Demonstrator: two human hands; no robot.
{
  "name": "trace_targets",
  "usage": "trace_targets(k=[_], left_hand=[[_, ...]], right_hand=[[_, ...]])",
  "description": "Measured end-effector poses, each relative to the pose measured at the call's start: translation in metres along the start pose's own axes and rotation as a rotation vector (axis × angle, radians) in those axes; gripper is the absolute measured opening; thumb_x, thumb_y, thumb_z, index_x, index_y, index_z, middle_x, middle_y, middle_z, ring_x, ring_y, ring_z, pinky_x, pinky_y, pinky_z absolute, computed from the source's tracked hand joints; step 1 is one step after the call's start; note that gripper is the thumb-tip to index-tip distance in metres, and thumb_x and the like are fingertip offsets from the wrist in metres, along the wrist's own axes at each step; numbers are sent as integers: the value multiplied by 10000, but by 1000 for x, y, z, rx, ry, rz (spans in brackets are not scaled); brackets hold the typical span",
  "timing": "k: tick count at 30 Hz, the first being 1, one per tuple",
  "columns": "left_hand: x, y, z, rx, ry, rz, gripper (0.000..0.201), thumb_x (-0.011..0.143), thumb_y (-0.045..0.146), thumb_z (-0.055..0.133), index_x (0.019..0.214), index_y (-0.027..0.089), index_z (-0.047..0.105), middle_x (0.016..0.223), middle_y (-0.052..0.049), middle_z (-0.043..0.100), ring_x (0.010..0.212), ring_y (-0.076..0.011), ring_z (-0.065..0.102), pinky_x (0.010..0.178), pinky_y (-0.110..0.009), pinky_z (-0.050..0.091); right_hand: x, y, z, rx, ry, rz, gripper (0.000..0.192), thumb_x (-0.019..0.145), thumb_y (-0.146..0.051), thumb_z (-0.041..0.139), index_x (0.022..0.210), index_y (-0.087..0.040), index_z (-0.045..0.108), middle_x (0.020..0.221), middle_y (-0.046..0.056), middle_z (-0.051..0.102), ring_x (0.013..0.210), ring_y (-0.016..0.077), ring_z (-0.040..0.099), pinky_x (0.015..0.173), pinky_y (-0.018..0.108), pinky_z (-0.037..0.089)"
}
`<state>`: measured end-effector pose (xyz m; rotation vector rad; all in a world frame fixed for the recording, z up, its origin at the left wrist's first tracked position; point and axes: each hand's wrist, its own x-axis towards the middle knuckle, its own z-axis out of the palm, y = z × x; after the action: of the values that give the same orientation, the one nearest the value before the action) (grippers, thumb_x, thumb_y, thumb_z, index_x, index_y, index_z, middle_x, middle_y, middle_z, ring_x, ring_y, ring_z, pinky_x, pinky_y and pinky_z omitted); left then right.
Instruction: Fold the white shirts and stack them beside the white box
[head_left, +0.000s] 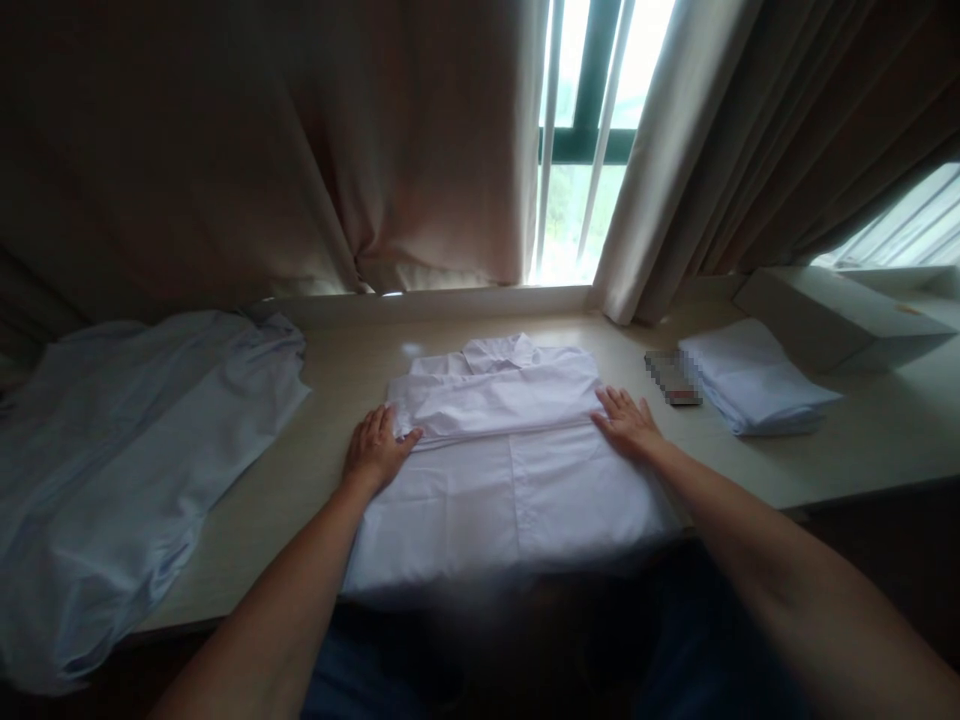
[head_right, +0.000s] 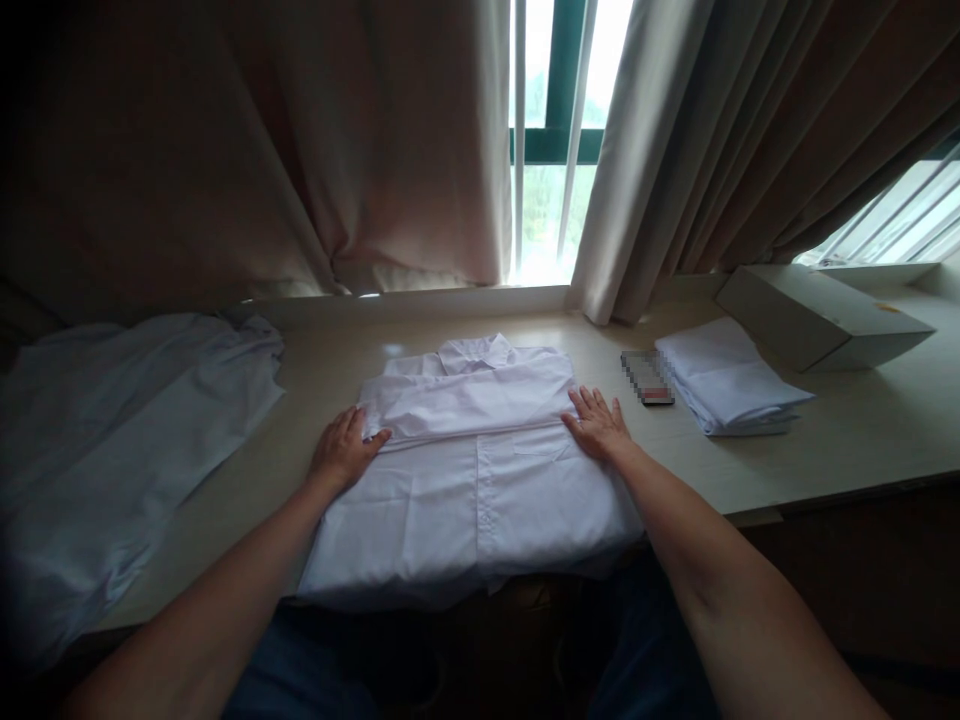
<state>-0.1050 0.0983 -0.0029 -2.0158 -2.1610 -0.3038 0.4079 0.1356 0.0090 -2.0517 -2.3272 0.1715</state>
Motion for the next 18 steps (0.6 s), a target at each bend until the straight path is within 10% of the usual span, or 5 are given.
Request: trace_targets(k=[18], left_hand=[[1, 3, -4, -17, 10, -7, 784, 869, 629, 383, 1440, 92, 378, 1461, -193, 439, 1365, -301, 376, 1136, -424, 250]], right_hand=[[-3, -4, -4, -16, -13, 25, 700, 937, -668, 139, 1547, -326, 138, 1621, -8, 111, 1485, 248, 77, 1179, 546, 63]])
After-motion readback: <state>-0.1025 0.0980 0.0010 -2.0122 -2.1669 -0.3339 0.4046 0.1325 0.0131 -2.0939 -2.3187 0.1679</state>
